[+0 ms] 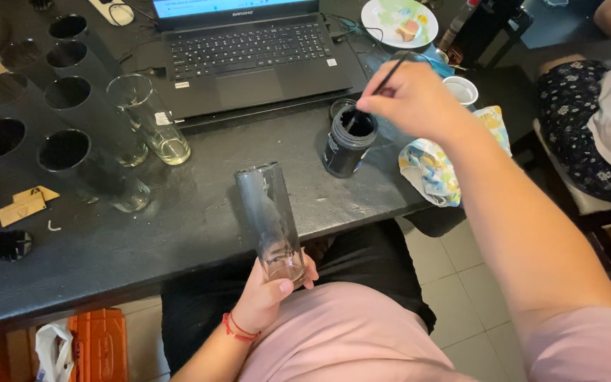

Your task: Painting the exterior of a tall cylindrical glass with black paint using a brush

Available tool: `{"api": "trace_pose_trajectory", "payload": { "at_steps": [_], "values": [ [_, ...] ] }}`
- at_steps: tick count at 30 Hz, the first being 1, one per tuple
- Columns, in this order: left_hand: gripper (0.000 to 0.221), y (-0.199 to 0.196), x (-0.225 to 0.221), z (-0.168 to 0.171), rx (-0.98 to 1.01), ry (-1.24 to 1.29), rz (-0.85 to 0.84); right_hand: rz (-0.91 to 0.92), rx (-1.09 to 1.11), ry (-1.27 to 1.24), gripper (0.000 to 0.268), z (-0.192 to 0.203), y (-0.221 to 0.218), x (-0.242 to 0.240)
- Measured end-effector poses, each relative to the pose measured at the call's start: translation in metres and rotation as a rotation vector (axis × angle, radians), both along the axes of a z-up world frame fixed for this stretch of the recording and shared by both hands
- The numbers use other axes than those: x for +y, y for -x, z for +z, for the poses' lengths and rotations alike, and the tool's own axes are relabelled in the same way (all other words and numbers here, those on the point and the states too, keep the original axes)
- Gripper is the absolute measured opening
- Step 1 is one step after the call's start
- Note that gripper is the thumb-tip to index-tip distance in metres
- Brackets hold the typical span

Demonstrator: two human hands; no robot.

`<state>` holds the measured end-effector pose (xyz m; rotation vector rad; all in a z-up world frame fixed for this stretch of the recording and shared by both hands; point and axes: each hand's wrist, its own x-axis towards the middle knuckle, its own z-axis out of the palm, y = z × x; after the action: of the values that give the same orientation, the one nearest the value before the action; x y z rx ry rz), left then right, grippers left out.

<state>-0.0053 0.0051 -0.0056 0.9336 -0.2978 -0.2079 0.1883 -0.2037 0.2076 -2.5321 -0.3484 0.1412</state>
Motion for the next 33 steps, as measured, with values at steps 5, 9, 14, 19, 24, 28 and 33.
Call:
{"api": "trace_pose_trajectory", "payload": {
  "at_steps": [5,9,14,19,24,28,33],
  "values": [
    [0.051,0.001,0.001,0.007,0.006,-0.053,0.003,-0.009,-0.247,-0.11,0.005,-0.011,-0.006,-0.041],
    [0.054,0.001,-0.002,0.012,-0.013,-0.065,0.0,-0.038,-0.435,-0.346,0.008,-0.021,-0.002,-0.071],
    [0.051,0.007,-0.01,0.02,0.031,0.001,-0.039,-0.104,-0.347,-0.783,0.01,-0.029,0.024,-0.08],
    [0.053,0.016,-0.015,0.044,0.048,0.015,-0.101,-0.044,-0.216,-1.106,0.022,-0.046,0.065,-0.076],
    [0.051,0.026,-0.021,0.055,0.119,0.202,-0.22,0.177,-0.122,-1.417,0.017,-0.069,0.11,-0.053],
    [0.051,0.027,-0.02,0.052,0.118,0.222,-0.255,0.312,-0.192,-1.351,0.012,-0.077,0.122,-0.035],
    [0.054,0.03,-0.018,0.05,0.145,0.273,-0.323,0.258,-0.096,-1.375,0.009,-0.095,0.117,-0.032]
  ]
}}
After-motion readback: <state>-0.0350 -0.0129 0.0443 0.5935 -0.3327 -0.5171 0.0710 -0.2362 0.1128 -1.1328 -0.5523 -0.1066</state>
